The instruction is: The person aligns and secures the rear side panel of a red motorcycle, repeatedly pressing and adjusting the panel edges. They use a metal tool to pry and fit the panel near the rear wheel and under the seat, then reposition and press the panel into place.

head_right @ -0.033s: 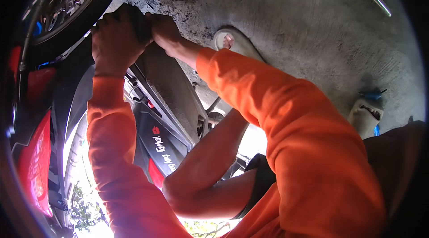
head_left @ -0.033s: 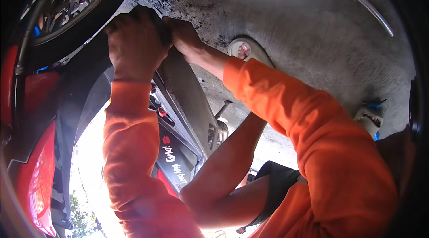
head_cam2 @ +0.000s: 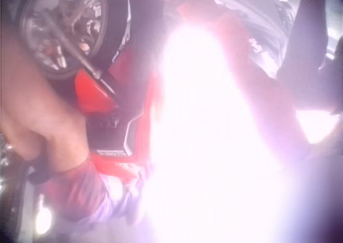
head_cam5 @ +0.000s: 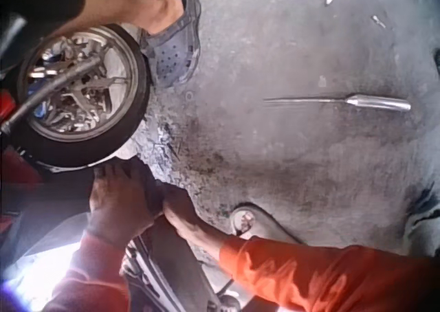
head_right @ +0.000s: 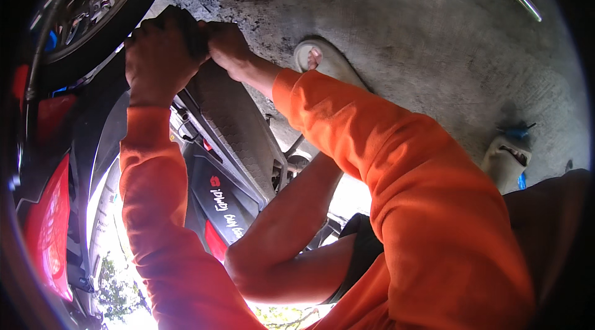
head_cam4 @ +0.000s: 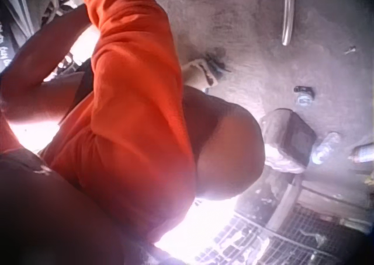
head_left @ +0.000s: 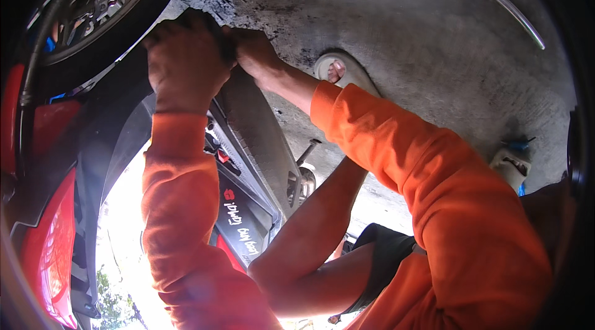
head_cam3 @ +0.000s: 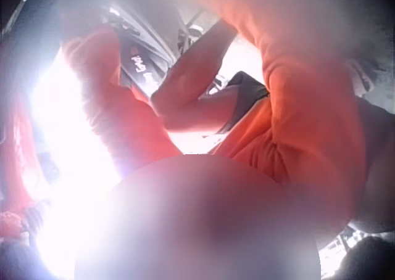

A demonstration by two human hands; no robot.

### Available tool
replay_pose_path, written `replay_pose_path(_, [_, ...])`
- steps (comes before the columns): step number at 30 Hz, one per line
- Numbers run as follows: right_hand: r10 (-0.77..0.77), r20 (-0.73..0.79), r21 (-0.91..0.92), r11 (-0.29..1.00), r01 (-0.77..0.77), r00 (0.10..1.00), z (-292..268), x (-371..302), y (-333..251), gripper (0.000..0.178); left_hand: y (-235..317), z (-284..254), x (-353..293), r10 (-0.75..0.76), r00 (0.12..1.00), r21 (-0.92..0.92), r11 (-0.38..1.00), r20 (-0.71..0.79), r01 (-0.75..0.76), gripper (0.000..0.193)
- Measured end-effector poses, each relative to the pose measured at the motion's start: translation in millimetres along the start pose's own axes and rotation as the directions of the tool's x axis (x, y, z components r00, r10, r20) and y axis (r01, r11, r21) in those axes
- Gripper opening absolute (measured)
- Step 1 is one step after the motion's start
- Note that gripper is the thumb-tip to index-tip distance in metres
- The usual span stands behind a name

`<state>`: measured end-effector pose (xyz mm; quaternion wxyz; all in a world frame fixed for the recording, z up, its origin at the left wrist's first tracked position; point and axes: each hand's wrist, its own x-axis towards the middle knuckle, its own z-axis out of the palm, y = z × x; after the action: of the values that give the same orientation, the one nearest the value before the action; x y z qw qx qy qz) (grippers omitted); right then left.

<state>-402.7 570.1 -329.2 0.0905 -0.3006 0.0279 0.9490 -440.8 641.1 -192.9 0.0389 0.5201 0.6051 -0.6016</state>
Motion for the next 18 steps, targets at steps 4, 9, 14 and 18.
replay_pose_path(4, [-0.016,-0.099,-0.138,0.990,0.002,0.995,2.8,3.6,-7.2,0.026,1.1,5.4,0.3,0.032,0.996,0.044,0.999,-0.088,-0.028,0.069])
replay_pose_path(9, [0.022,-0.018,0.037,0.999,-0.021,1.000,4.1,19.6,-15.4,0.025,-1.9,3.2,-3.8,0.031,0.999,0.044,0.999,-0.039,-0.029,0.073])
replay_pose_path(14, [-0.028,-0.118,-0.089,0.996,0.018,0.993,3.1,19.7,-14.7,0.033,1.8,3.0,-5.1,0.027,0.998,0.068,0.997,-0.053,-0.023,0.071])
replay_pose_path(18, [-0.052,-0.120,-0.125,0.992,0.036,0.991,2.7,23.0,-14.0,0.033,3.0,3.2,-7.3,0.019,0.994,0.062,0.998,-0.108,-0.012,0.066])
